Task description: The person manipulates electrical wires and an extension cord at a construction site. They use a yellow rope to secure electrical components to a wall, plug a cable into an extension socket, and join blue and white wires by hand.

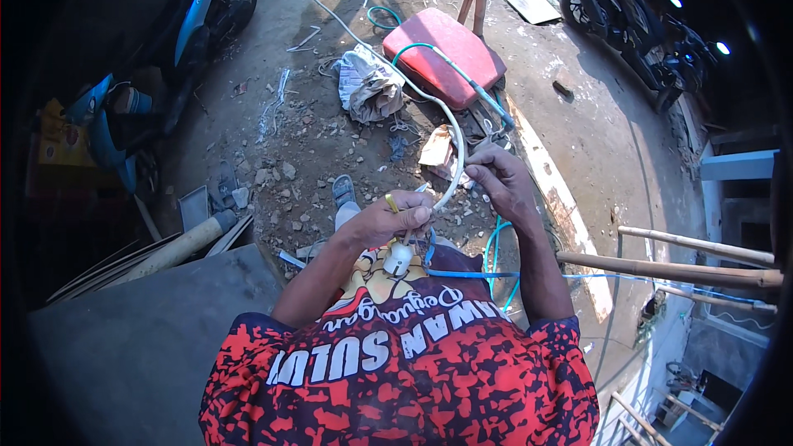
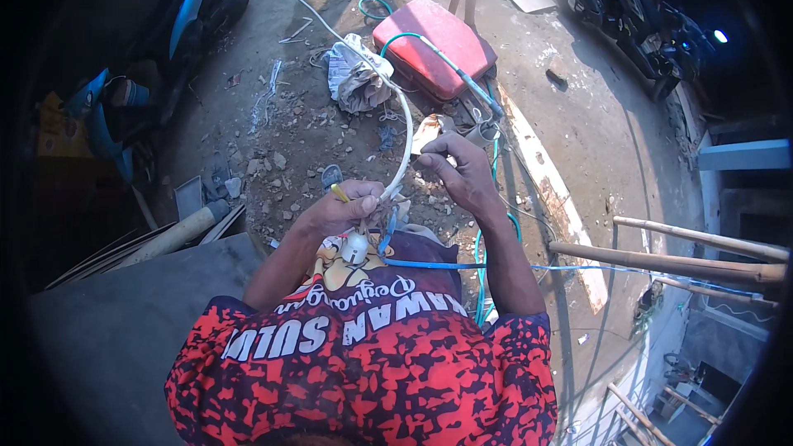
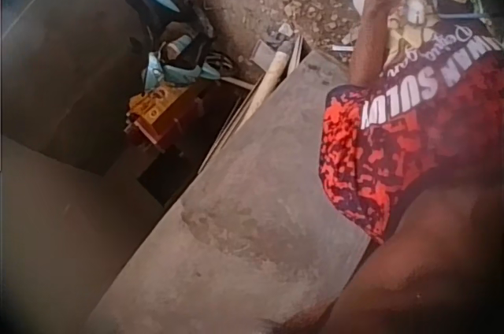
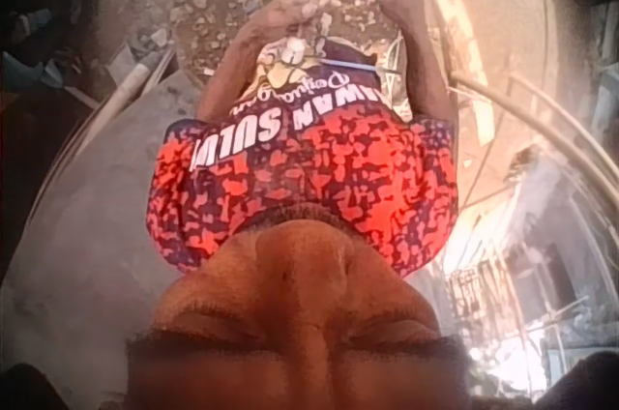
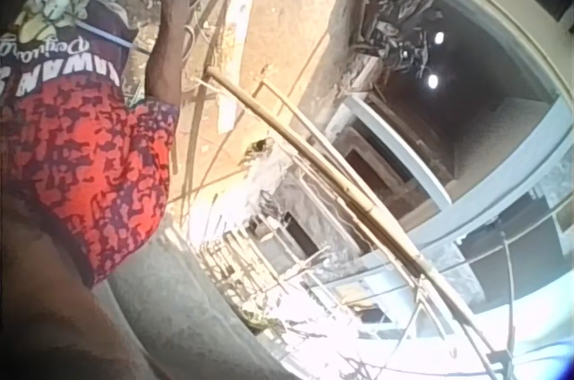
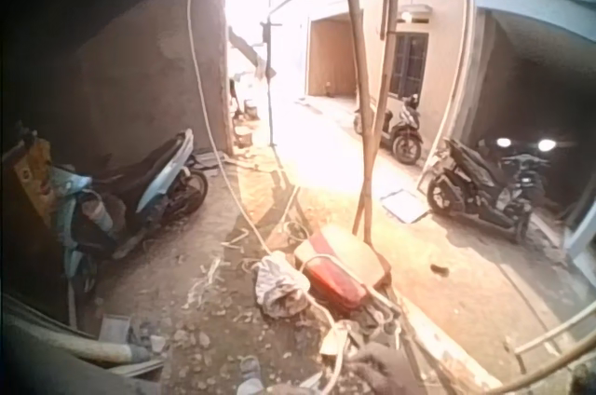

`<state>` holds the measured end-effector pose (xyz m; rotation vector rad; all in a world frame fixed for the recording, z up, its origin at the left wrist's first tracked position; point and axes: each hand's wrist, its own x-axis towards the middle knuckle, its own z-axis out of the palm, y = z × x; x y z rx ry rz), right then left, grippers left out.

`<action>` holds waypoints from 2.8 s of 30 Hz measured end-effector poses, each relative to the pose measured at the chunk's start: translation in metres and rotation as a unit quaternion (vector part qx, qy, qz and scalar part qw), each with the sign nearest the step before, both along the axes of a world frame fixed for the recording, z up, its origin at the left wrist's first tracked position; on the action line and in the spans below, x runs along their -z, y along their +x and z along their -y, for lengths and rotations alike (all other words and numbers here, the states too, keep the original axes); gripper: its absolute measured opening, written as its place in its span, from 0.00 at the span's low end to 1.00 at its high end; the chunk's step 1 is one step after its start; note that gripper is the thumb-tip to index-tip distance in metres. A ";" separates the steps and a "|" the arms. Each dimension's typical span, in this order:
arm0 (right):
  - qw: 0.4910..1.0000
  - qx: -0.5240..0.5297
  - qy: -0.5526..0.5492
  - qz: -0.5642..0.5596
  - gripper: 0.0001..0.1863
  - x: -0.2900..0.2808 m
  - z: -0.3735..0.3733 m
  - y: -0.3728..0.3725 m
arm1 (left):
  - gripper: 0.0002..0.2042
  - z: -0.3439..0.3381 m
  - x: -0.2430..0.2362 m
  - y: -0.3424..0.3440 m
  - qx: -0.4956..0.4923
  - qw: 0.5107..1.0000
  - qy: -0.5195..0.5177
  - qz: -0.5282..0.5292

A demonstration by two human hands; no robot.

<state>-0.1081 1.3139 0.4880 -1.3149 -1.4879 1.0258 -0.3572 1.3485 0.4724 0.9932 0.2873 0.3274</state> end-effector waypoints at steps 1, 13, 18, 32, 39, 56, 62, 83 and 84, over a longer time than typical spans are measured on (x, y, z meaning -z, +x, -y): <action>1.000 0.002 0.001 0.001 0.04 -0.008 0.000 -0.001 | 0.22 0.000 0.000 0.004 0.002 1.000 0.021 -0.001; 0.900 -0.064 0.265 0.341 0.19 -0.044 0.016 0.003 | 0.20 -0.001 0.004 -0.002 -0.032 0.995 -0.088 0.018; 0.898 -0.120 0.264 0.331 0.13 -0.051 0.013 0.007 | 0.22 -0.003 -0.003 -0.003 -0.020 0.997 -0.067 0.039; 0.973 0.033 -0.159 -0.163 0.19 -0.029 0.038 -0.039 | 0.25 -0.006 -0.015 -0.010 0.038 0.995 0.086 0.034; 0.984 0.042 -0.173 0.016 0.23 -0.054 0.034 -0.038 | 0.25 -0.006 -0.020 -0.005 0.039 0.981 0.186 0.045; 0.966 -0.181 -0.006 -0.183 0.06 -0.055 0.030 -0.018 | 0.26 0.002 -0.011 -0.009 -0.020 0.997 -0.041 0.060; 0.950 -0.152 -0.189 -0.195 0.10 -0.062 0.025 -0.025 | 0.27 0.002 -0.012 -0.005 0.000 0.997 -0.065 0.051; 0.967 0.005 -0.113 -0.228 0.14 -0.054 0.034 -0.040 | 0.27 0.005 -0.015 -0.004 -0.054 0.997 -0.036 0.038; 0.952 -0.026 -0.130 -0.275 0.12 -0.050 0.034 -0.036 | 0.27 0.005 -0.014 -0.004 -0.054 0.997 -0.035 0.039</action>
